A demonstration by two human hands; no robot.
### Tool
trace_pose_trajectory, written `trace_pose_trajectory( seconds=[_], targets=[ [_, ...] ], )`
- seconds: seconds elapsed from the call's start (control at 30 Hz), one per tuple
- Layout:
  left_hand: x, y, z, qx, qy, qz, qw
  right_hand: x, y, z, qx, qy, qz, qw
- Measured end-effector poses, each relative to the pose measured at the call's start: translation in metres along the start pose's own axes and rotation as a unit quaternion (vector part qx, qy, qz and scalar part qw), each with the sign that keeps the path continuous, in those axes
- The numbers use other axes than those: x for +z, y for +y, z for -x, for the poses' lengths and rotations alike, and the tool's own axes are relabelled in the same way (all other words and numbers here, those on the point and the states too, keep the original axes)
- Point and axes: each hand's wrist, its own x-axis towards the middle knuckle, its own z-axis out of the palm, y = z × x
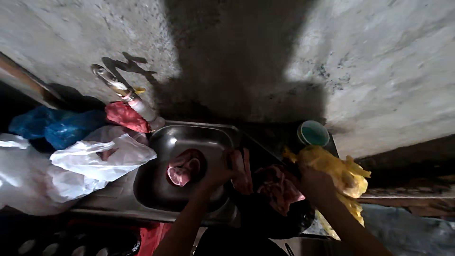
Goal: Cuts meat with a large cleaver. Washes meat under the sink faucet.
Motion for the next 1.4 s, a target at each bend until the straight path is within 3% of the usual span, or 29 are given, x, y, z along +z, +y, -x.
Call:
trace_pose_trajectory(
  seconds=[0.2,0.37,0.43,0.5,0.57,0.63,0.77,0.9,1.0,1.07,1.17,1.23,1.3,1.33,1.4],
  targets=[
    [0.008,-0.006,0.007,-0.011,0.069,0.074,0.995,0.026,0.010,-0.030,-0.059,0.021,0.039,0.997],
    [0.005,-0.013,0.023,-0.019,0.099,0.137,0.985,0.009,0.004,-0.053,-0.071,-0.049,0.033,0.996],
    [0.003,-0.017,0.025,-0.017,0.099,0.153,0.983,-0.006,-0.012,-0.061,-0.067,-0.111,0.060,0.990],
    [0.002,-0.022,0.032,0.000,0.097,0.182,0.978,-0.016,-0.035,-0.064,-0.116,-0.147,0.043,0.981],
    [0.004,-0.023,0.043,0.007,0.104,0.212,0.972,-0.013,-0.067,-0.057,-0.193,-0.199,-0.041,0.960],
    [0.008,-0.026,0.051,0.020,0.123,0.229,0.965,0.000,-0.098,-0.046,-0.212,-0.251,-0.133,0.935],
    [0.010,-0.046,0.053,-0.017,0.177,0.302,0.936,0.010,-0.125,-0.048,-0.226,-0.258,-0.138,0.929],
    [0.002,-0.065,0.060,-0.023,0.170,0.425,0.889,0.003,-0.158,-0.036,-0.234,-0.297,-0.096,0.921],
    [-0.006,-0.081,0.069,0.026,0.153,0.543,0.825,0.017,-0.174,-0.032,-0.265,-0.257,-0.176,0.912],
    [-0.014,-0.080,0.077,0.035,0.158,0.601,0.782,0.031,-0.184,-0.036,-0.234,-0.279,-0.262,0.894],
    [-0.031,-0.075,0.083,0.042,0.157,0.601,0.783,0.038,-0.201,-0.044,-0.156,-0.349,-0.345,0.857],
    [-0.046,-0.065,0.081,0.029,0.194,0.561,0.804,0.038,-0.215,-0.053,-0.178,-0.354,-0.329,0.857],
    [-0.065,-0.059,0.074,0.008,0.236,0.514,0.825,0.033,-0.232,-0.056,-0.221,-0.310,-0.309,0.871],
    [-0.076,-0.061,0.068,0.005,0.251,0.506,0.825,0.027,-0.242,-0.053,-0.249,-0.242,-0.308,0.886],
    [-0.095,-0.065,0.054,0.017,0.287,0.522,0.803,0.005,-0.267,-0.050,-0.315,-0.026,-0.329,0.890]
  ],
)
